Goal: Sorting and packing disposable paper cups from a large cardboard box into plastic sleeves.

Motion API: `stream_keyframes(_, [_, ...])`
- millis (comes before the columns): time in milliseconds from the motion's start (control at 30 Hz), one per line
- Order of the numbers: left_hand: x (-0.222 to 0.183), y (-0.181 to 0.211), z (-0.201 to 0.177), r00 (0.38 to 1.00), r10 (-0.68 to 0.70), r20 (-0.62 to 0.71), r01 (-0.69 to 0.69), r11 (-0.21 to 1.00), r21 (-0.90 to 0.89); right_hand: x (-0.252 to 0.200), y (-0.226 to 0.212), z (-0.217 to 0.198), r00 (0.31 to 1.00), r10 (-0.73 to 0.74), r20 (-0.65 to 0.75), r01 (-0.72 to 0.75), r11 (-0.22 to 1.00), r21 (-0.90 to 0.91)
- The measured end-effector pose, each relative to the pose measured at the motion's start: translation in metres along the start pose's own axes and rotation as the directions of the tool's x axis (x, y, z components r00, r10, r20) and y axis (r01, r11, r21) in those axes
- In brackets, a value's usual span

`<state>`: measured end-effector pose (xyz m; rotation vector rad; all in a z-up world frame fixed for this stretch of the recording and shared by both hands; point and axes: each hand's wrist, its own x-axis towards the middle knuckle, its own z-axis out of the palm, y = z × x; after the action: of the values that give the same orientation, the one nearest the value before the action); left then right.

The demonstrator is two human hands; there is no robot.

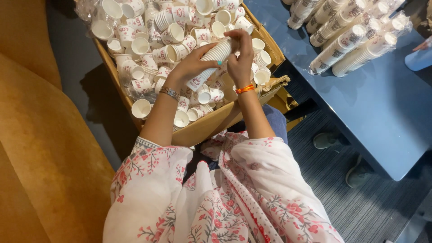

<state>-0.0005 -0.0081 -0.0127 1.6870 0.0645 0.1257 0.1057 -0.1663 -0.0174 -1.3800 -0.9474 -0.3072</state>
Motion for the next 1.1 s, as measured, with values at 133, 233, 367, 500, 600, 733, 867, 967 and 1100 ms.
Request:
stream_keyframes(133, [0.002,-0.013,-0.009,0.999,-0.031,0.043,0.033,0.998,-0.049,0.002,-0.011,0.0,0.969,0.217,0.121,-0.197,0.967,-0.159])
stream_keyframes(233, [-0.011,0.019,-0.014,0.971,-0.201,0.13,0.223,0.955,-0.193,0.003,-0.017,0.001,0.956,-0.031,0.293,0.095,0.973,-0.209])
stream_keyframes(367, [-0.012,0.016,-0.021,0.959,-0.206,0.195,0.282,0.768,-0.575,0.003,-0.025,0.003,0.901,-0.01,0.434,0.107,0.974,-0.2])
stream_keyframes(500, [-0.006,-0.004,-0.025,0.976,-0.114,0.187,0.217,0.63,-0.746,0.001,-0.011,0.002,0.894,-0.017,0.447,0.12,0.972,-0.203])
stream_keyframes(600, [-0.008,0.003,-0.024,0.984,-0.128,0.124,0.178,0.761,-0.624,0.0,-0.016,0.001,0.907,0.096,0.409,-0.079,0.995,-0.059])
stream_keyframes(733, [-0.02,0.045,-0.005,0.97,-0.069,0.235,0.2,0.774,-0.601,-0.004,-0.001,0.002,0.917,0.237,0.321,-0.259,0.966,0.026])
stream_keyframes(867, [-0.015,0.033,0.001,0.974,-0.048,0.221,0.143,0.887,-0.439,-0.005,0.004,-0.001,0.939,0.233,0.251,-0.224,0.972,-0.063])
stream_keyframes(967, [-0.017,0.034,0.002,0.978,-0.03,0.207,0.116,0.902,-0.415,-0.002,-0.002,-0.002,0.945,0.247,0.213,-0.242,0.969,-0.048])
stream_keyframes(1100, [-0.018,0.034,-0.001,0.987,-0.007,0.159,0.077,0.895,-0.439,-0.002,-0.005,-0.007,0.912,0.4,0.088,-0.409,0.902,0.137])
